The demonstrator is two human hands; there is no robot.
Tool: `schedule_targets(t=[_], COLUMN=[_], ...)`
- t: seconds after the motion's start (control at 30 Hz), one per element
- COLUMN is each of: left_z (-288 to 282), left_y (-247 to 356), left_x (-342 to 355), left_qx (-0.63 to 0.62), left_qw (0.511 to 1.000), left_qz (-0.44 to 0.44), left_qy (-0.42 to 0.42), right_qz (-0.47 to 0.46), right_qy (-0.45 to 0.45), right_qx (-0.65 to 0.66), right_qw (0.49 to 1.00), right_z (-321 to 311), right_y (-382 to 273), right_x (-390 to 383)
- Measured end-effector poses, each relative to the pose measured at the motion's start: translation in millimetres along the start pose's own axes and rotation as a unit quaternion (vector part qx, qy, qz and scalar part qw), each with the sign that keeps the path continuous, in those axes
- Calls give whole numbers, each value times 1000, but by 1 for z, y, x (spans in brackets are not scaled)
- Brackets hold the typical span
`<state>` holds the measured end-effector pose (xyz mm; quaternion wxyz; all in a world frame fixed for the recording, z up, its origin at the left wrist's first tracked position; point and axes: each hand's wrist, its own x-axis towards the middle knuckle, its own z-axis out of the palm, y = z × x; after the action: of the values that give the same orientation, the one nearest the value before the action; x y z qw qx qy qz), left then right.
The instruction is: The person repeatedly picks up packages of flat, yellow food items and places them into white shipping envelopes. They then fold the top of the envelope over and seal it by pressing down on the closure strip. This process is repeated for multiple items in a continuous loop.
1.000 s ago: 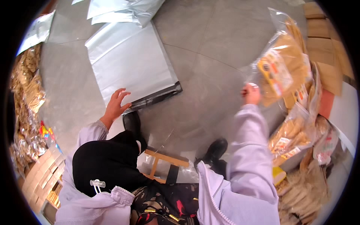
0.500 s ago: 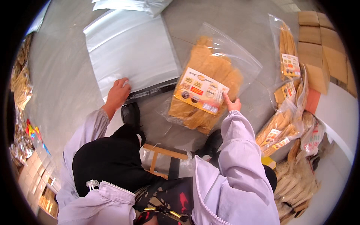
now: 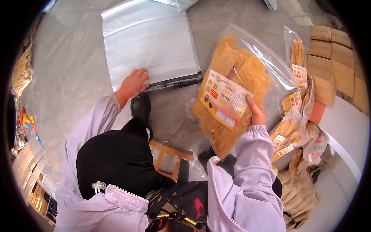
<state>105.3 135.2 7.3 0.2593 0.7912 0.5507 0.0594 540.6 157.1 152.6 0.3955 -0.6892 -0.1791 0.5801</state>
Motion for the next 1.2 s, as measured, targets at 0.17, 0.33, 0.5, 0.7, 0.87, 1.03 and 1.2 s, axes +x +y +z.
schedule_targets(t=[0.17, 0.33, 0.5, 0.7, 0.87, 1.03, 1.2], left_z=[11, 11, -30, -40, -55, -76, -98], left_y=[-6, -19, -30, -62, -51, -54, -56], left_x=[6, 14, 32, 41, 41, 35, 14], left_qx=[83, -19, -182, -407, -345, -479, -453], left_qw=[994, 990, 949, 857, 883, 838, 871], left_qz=[-15, -131, -193, -283, -283, -219, -121], left_qy=[-68, 47, 169, 142, 142, 146, 148], right_qz=[-42, -2, 87, 209, 289, 415, 435], right_qy=[-41, -130, -224, -238, -385, -441, -426], right_qx=[-46, -8, -94, -95, -73, -34, 1], right_qw=[997, 991, 966, 944, 874, 795, 794], right_z=[19, 37, 82, 136, 185, 231, 247], right_y=[-24, -30, -8, 59, 46, 71, 91], right_x=[-63, -107, -93, -42, -51, -37, 8])
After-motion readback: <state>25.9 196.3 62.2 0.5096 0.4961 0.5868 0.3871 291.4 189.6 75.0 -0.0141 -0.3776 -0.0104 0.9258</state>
